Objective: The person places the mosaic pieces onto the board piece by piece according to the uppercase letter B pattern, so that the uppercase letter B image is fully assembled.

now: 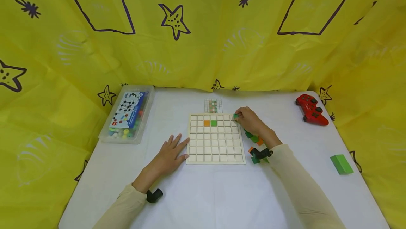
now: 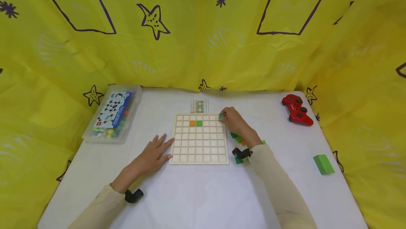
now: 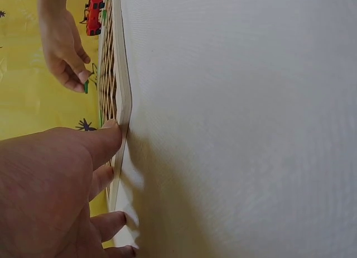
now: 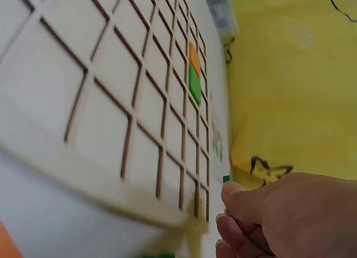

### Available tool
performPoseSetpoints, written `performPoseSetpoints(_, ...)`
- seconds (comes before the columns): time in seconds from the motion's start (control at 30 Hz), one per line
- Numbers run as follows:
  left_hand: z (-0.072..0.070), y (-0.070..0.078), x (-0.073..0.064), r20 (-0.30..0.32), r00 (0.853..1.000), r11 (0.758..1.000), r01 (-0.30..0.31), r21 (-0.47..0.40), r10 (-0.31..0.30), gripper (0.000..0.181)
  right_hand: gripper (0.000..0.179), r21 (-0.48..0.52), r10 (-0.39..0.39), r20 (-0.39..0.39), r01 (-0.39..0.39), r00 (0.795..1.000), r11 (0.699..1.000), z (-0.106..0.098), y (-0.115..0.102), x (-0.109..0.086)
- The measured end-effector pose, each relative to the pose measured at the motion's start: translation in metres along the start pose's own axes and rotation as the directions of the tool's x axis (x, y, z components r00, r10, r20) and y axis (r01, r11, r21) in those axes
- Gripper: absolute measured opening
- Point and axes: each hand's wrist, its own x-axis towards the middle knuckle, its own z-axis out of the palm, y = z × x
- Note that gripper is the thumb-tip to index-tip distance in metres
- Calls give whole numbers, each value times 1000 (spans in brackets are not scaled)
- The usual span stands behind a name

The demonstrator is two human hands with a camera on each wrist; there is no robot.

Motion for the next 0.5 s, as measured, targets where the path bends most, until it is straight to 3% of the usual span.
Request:
performPoseSetpoints(0.33,1,0,0,-13,1000,1000,-4,-7,4,65,26,-51,-70,77,74,995,996,33,-23,9)
performPoseSetpoints(0.5,0,1,-1,-8,1000,1000,2,-3,-2,65,27,-105,-97,75,104,992,989,43,-29,11)
